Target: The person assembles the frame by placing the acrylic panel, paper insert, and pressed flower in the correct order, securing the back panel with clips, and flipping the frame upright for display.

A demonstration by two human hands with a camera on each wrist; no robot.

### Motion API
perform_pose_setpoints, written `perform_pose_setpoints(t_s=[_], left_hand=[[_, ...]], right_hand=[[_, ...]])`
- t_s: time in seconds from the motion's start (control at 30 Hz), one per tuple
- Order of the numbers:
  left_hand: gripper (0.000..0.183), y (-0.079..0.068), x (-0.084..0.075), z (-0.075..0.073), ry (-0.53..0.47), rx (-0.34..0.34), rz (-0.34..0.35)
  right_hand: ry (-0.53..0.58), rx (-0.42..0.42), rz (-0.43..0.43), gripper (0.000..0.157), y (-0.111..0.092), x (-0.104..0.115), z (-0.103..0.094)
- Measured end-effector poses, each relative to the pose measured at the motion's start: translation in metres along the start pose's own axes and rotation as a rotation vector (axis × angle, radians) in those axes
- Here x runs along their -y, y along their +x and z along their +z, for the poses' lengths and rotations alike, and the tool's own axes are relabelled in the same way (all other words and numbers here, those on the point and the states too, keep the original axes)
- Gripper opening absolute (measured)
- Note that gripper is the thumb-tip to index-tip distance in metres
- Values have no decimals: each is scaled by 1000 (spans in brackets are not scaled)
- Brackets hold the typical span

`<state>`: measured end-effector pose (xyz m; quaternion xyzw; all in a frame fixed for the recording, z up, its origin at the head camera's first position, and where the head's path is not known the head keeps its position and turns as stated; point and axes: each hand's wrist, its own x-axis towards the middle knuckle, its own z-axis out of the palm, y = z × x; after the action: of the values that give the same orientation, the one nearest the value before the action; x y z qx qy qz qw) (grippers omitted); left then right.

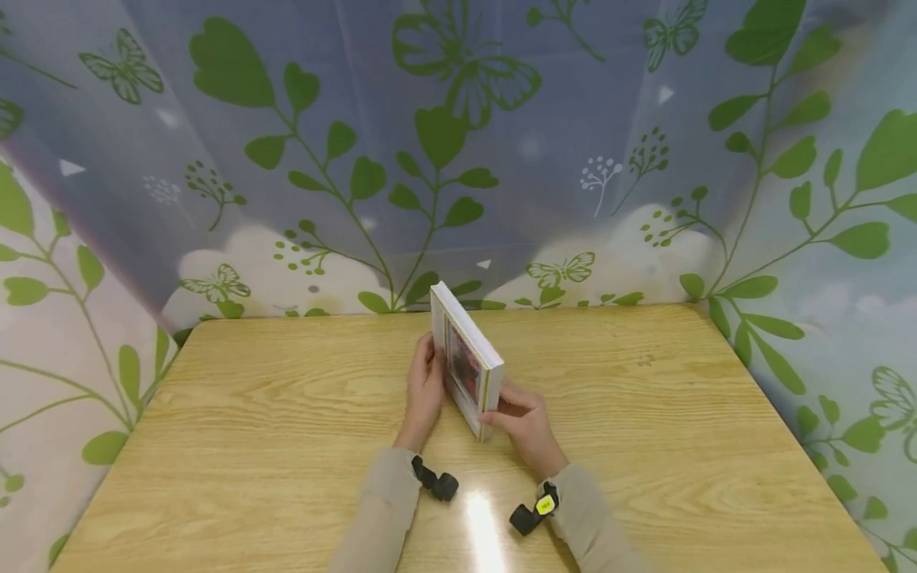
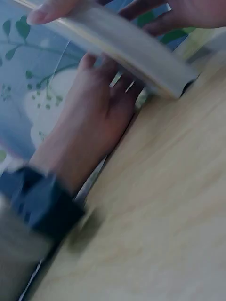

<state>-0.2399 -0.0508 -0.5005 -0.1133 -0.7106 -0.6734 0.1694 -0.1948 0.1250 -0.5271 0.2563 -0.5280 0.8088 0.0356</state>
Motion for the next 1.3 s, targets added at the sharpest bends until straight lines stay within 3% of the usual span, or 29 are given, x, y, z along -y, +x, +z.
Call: perform_pose_setpoints(t_s=[0.23, 0.33, 0.43, 0.53, 0.63, 0.7, 0.83, 1.07, 1.17, 1.3], left_hand=[[29, 13, 22, -2, -281, 194, -72], [33, 15, 33, -3, -311, 257, -96], [37, 16, 39, -2, -309, 299, -110], [40, 17, 40, -2, -303, 315, -119], [38, 17, 35, -2, -291, 300, -113], [38, 17, 29, -2, -276, 292, -109], [36, 15, 14, -3, -243, 284, -114], [37, 14, 8, -3, -206, 277, -112], [38, 14, 8, -3, -235, 279, -100], [36, 14, 11, -2, -279, 306, -55]], right_hand=[[27, 88, -46, 50, -1, -8, 23], [28, 67, -93, 42, -1, -9, 25], [-61, 7, -140, 38, -1, -9, 24], [-312, -44, -177, 47, 2, -7, 27], [-585, -45, -217, 61, 9, 0, 34], [-707, -36, -248, 65, 14, 6, 39], [-793, -24, -316, 63, 23, 9, 40], [-864, -88, -419, 59, 29, -18, 22], [-879, -154, -447, 58, 28, -22, 19], [-932, -302, -518, 53, 24, -21, 17]])
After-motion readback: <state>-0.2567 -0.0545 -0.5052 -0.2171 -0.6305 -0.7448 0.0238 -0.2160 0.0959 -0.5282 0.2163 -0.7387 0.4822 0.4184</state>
